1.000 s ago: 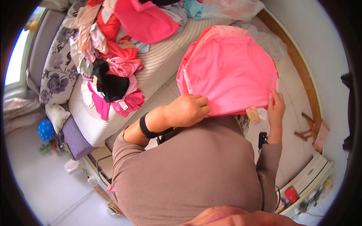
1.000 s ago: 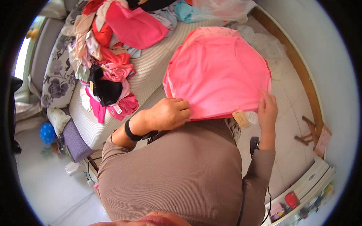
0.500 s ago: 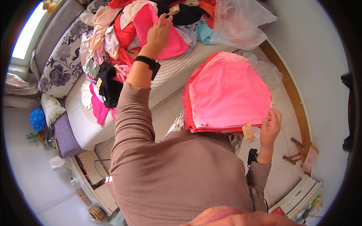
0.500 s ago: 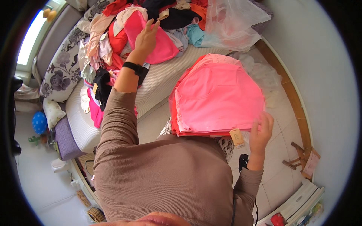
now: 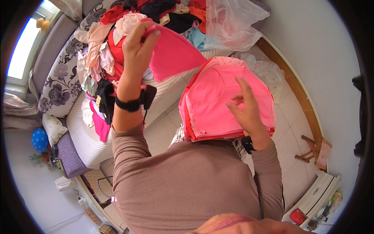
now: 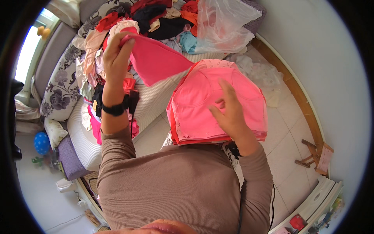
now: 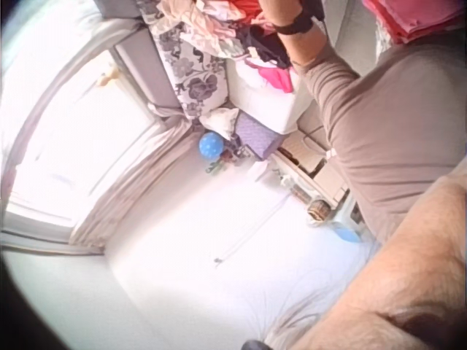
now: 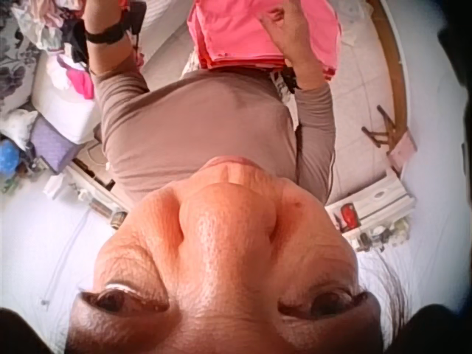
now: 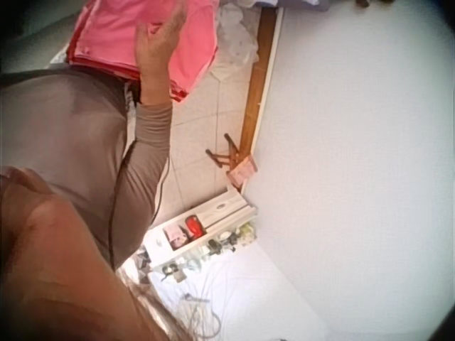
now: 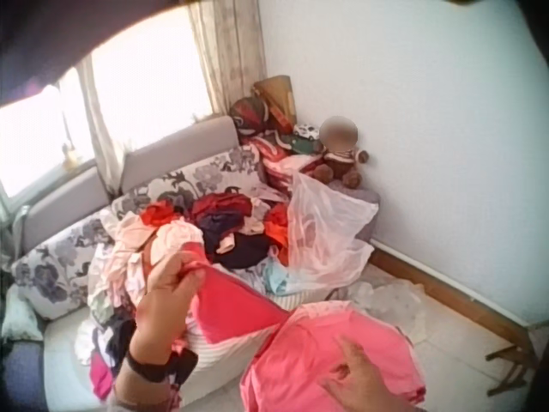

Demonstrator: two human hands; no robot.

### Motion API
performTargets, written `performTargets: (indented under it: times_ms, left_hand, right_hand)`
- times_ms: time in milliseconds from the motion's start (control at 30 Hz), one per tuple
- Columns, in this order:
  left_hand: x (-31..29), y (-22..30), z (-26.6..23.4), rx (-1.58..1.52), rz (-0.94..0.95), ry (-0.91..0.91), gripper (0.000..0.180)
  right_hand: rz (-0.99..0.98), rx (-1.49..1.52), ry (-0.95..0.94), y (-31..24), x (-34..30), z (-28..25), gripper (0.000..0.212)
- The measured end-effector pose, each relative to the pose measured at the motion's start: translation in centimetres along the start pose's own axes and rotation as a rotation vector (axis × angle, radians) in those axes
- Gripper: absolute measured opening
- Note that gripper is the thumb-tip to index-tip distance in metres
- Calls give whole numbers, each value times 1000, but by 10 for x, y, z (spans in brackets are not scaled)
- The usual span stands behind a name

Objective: The person folds various garments including pink, red, and black items by hand and stacks them into a neat pile on the bed. The person repeatedly picks up each item, aligns edges, and places it on top of the growing stack.

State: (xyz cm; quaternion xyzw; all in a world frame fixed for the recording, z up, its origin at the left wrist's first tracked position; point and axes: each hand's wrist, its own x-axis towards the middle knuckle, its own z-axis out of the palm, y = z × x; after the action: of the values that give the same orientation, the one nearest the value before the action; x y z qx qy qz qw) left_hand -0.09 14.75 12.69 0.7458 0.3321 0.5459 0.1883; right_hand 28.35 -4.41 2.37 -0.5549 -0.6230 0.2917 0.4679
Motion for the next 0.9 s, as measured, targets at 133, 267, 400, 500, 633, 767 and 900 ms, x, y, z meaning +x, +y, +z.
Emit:
performTargets:
  times_ms: [133, 267, 400, 500, 633, 767, 900]
  left_hand:
    - [-32, 69, -14, -111, 179, -162, 23]
    - [-52, 103, -31, -210, 304, -293, 23]
    - [-62, 102, -41, -226, 352, -193, 19]
    - [-57, 85, -41, -191, 210, 84, 16]
    - [-27, 59, -29, -332, -229, 174, 14]
    - [3, 49, -4, -321, -173, 99, 18]
    - [-7, 64, 5, -394, 188, 120, 19]
  right_hand:
    - [-41, 22, -43, -2, 26, 23, 86]
    - [-177, -23, 4, 5, 31, 21, 65]
    - [-158, 1, -271, -2, 24, 10, 31]
    - [-21, 58, -187, -27, 15, -7, 18]
    - [38, -22, 34, -55, 34, -55, 14]
    - [-38, -255, 254, -54, 77, -93, 21]
    - [-273, 27, 402, -54, 71, -128, 18]
